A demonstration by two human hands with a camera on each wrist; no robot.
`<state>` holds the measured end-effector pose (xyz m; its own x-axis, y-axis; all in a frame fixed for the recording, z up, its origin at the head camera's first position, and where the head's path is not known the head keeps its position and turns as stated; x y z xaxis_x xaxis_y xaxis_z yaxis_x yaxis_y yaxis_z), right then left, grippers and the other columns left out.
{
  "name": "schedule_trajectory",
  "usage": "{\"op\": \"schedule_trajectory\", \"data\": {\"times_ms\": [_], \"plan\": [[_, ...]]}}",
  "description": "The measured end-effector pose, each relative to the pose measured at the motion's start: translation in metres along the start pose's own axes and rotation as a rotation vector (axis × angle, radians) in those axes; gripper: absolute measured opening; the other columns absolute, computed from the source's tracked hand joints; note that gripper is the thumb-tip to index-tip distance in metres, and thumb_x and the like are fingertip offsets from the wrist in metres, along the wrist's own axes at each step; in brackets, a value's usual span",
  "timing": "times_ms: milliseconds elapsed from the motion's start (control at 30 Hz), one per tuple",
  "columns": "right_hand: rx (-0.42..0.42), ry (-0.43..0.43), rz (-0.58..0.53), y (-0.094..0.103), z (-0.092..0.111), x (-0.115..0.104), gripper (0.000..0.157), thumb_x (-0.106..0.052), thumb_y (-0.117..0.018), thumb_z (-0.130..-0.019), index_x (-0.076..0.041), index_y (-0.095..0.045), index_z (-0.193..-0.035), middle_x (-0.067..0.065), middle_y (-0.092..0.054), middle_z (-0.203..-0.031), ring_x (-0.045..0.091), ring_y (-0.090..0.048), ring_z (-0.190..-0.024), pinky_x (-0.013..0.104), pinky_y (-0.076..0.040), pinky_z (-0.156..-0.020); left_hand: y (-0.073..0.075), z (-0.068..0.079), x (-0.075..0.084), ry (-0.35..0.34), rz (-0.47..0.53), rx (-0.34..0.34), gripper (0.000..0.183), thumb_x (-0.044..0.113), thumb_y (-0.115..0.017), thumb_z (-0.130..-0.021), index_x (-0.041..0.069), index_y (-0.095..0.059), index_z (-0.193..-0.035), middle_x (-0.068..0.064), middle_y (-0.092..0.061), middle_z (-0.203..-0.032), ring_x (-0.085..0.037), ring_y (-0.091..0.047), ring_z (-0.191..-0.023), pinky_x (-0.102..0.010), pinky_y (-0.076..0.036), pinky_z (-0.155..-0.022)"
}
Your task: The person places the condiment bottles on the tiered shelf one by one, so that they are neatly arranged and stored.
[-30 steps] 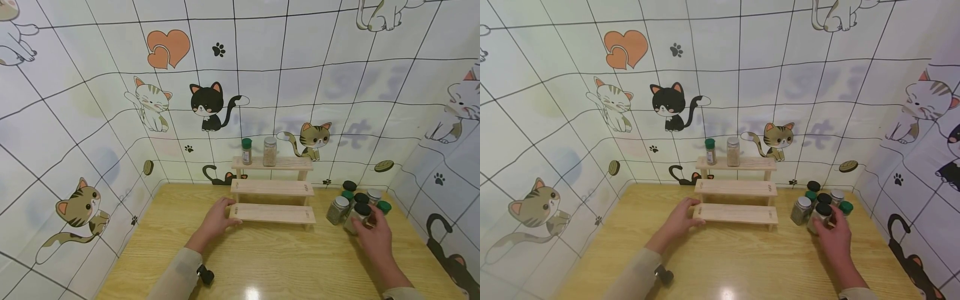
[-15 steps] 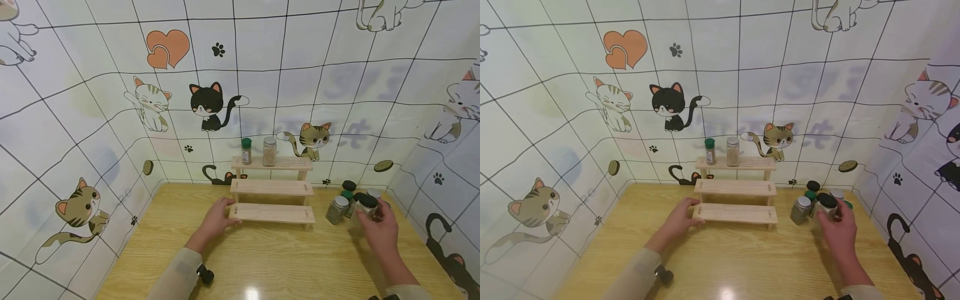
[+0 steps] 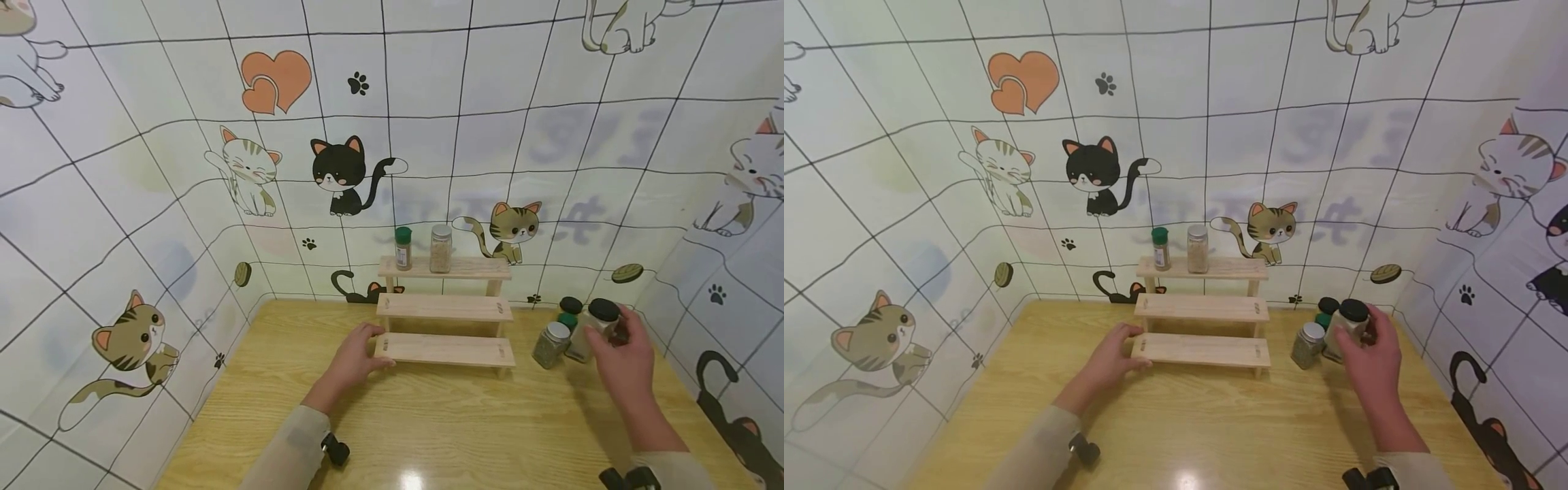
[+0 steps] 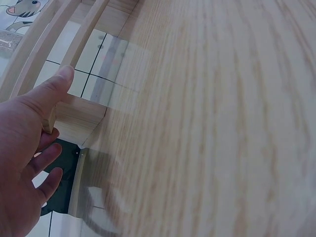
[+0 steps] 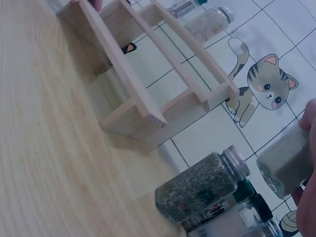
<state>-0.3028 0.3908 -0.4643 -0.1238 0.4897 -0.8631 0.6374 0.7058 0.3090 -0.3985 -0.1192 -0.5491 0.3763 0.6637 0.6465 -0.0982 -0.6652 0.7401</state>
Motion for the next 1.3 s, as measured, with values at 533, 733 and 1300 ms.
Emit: {"op": "schedule_trajectory", "data": {"times_ms": [533,733,1300], "plan": [[-0.223,0.121,0.042,-0.026,-0.023,-0.046,0.065,-0.022,-0.080,-0.105,-0.013,-0.052,-0.163,-0.013,-0.059,-0.120,-0.011,-0.058,-0.097,0.008,-0.051,-0.074,0.000,0.000,-0.003,0.023,-0.002,-0.004,0.076,0.038,-0.095,-0.090,0.009,-0.062,-0.151,-0.007,-0.061,-0.149,-0.035,-0.057,-0.143,-0.056,-0.048,-0.118],[-0.327,0.168,0.028,-0.042,-0.029,-0.061,0.066,-0.025,-0.075,-0.109,-0.013,-0.047,-0.167,0.005,-0.058,-0.127,-0.008,-0.057,-0.102,0.013,-0.053,-0.074,0.000,0.001,-0.003,0.028,0.004,0.004,0.074,0.038,-0.095,-0.091,0.010,-0.062,-0.151,-0.007,-0.061,-0.149,-0.034,-0.057,-0.142,-0.055,-0.048,-0.118],[-0.453,0.235,-0.038,-0.083,-0.056,-0.086,0.065,-0.021,-0.074,-0.109,-0.010,-0.048,-0.167,0.000,-0.060,-0.120,0.002,-0.062,-0.101,0.016,-0.049,-0.079,-0.002,-0.001,-0.003,0.033,-0.002,-0.005,0.077,0.043,-0.095,-0.089,0.010,-0.063,-0.151,-0.006,-0.061,-0.149,-0.033,-0.056,-0.144,-0.055,-0.048,-0.118]]}}
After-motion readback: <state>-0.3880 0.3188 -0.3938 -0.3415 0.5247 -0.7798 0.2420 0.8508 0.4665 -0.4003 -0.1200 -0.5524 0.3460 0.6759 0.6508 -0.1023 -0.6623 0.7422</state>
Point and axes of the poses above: each hand's wrist, its own z-axis away from the middle knuckle, its own y-axis out of the back of the hand, x = y × z, the point moved 8 cm from there along -z, towards the middle knuckle
